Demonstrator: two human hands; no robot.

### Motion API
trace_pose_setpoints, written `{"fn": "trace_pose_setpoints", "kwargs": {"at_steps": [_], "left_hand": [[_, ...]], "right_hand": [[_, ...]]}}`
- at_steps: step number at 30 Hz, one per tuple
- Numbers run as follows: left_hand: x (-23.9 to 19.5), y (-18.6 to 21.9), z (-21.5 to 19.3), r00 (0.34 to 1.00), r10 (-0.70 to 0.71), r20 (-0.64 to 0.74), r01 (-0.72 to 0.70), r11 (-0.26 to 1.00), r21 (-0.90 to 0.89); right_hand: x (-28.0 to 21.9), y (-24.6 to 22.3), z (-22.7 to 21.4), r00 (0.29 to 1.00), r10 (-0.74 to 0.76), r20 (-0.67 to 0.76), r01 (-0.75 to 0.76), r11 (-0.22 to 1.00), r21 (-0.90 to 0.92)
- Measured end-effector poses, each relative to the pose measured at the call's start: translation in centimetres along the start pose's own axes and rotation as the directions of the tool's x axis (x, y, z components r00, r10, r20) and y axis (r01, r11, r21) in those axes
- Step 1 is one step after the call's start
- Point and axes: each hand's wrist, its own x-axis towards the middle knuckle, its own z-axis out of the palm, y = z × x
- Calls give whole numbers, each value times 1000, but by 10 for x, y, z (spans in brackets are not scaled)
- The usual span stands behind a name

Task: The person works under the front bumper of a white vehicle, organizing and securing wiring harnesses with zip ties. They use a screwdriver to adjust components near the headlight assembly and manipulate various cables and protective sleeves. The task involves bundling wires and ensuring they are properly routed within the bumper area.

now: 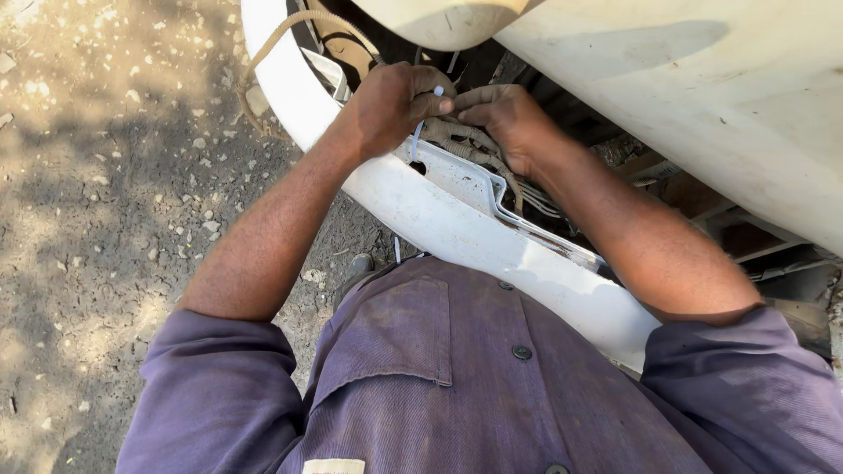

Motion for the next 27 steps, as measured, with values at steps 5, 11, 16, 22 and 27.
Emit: {"fn": "trace_pose_setpoints", "kwargs": {"at_steps": [5,11,16,22,27], "left_hand": [[-1,0,-1,979,-198,51,199,980,-28],[4,-2,-1,980,-186,-70,184,982,-32],[8,0,1,946,-324,-11,314,924,-218],[6,-5,-4,954,-295,54,296,898,-326],[6,-5,-5,955,-292,60,297,913,-281]], "right_hand": [[4,2,7,985,-80,-152,52,983,-177],[-6,-7,11,997,-15,-75,22,995,98],[-9,-10,9,997,65,-30,-62,995,76],[-9,-8,18,974,-218,-59,168,872,-460],[-19,-9,24,914,-404,-30,321,769,-553]]}}
